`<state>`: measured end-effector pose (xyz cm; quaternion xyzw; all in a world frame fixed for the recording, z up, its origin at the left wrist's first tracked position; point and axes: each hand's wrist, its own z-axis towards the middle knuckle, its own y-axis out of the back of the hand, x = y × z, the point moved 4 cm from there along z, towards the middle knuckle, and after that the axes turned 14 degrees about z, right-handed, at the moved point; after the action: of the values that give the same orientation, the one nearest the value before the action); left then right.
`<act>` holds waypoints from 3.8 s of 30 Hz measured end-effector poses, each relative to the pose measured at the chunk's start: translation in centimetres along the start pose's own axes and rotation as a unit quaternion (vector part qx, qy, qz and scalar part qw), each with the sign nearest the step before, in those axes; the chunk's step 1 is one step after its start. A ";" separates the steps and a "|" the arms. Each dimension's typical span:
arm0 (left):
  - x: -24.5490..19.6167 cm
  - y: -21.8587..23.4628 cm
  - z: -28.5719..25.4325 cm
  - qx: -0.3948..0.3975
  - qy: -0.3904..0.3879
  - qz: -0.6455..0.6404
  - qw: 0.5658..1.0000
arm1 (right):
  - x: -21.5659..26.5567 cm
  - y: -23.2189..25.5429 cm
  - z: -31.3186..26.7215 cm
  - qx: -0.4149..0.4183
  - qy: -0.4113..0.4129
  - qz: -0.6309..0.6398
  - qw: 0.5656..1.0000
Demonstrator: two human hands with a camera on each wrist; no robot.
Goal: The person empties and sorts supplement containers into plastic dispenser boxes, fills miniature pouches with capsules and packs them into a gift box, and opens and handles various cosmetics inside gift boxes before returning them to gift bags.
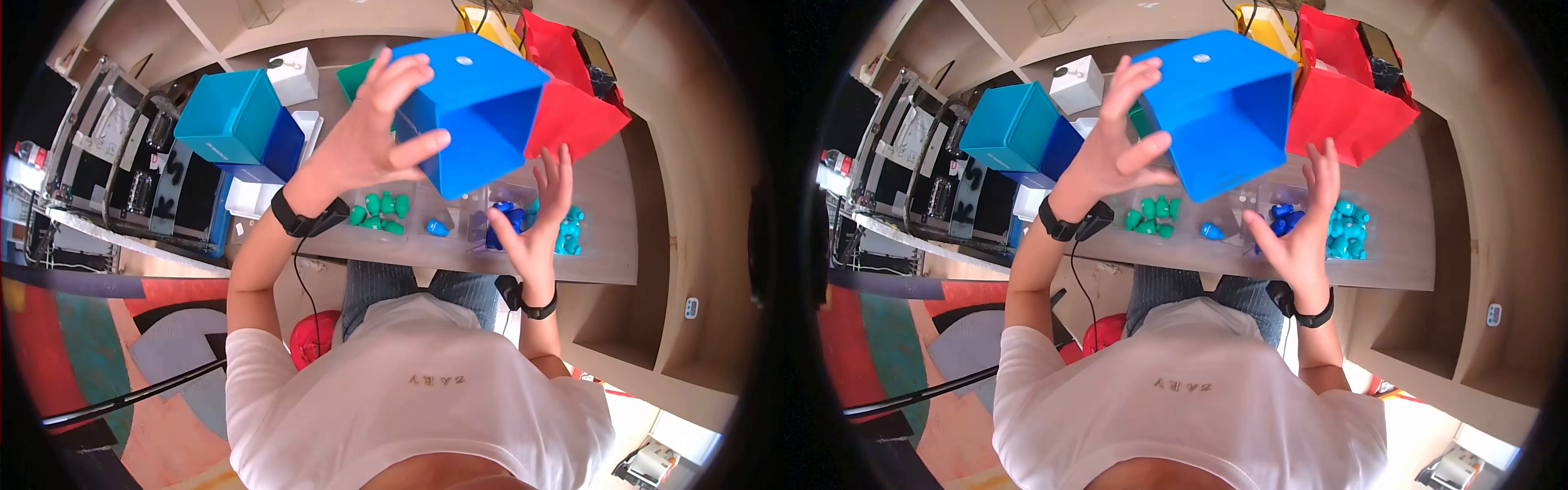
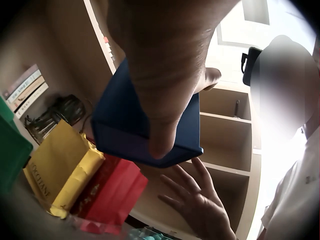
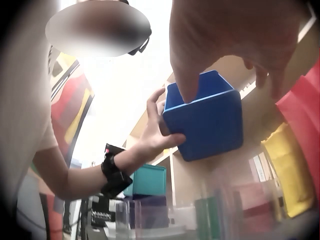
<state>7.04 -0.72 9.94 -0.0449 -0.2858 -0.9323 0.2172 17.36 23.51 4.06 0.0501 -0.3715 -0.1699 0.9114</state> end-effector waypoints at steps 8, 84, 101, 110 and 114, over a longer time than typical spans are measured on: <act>-3.8 -0.1 1.9 0.053 0.018 -0.101 0.993 | -1.1 4.1 0.3 0.028 -0.190 0.108 0.975; 16.0 -9.5 -20.0 0.066 0.544 -0.180 0.817 | -14.0 -9.1 10.2 0.469 -0.010 -0.276 0.839; 18.4 -11.1 -23.7 0.217 0.568 0.016 0.794 | -12.2 -8.4 11.6 0.435 -0.040 -0.233 0.869; 13.1 -5.9 -17.0 0.120 0.424 0.199 0.875 | -6.0 -6.0 13.2 0.371 -0.008 -0.244 0.896; 9.9 -1.5 -8.6 0.112 0.555 -0.050 0.823 | -3.6 -7.0 12.6 0.353 0.108 -0.264 0.891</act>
<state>-2.15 -8.14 4.04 0.5191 -0.2216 -0.7708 0.2954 4.36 18.68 9.21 0.4825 -0.2797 -0.2561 0.7895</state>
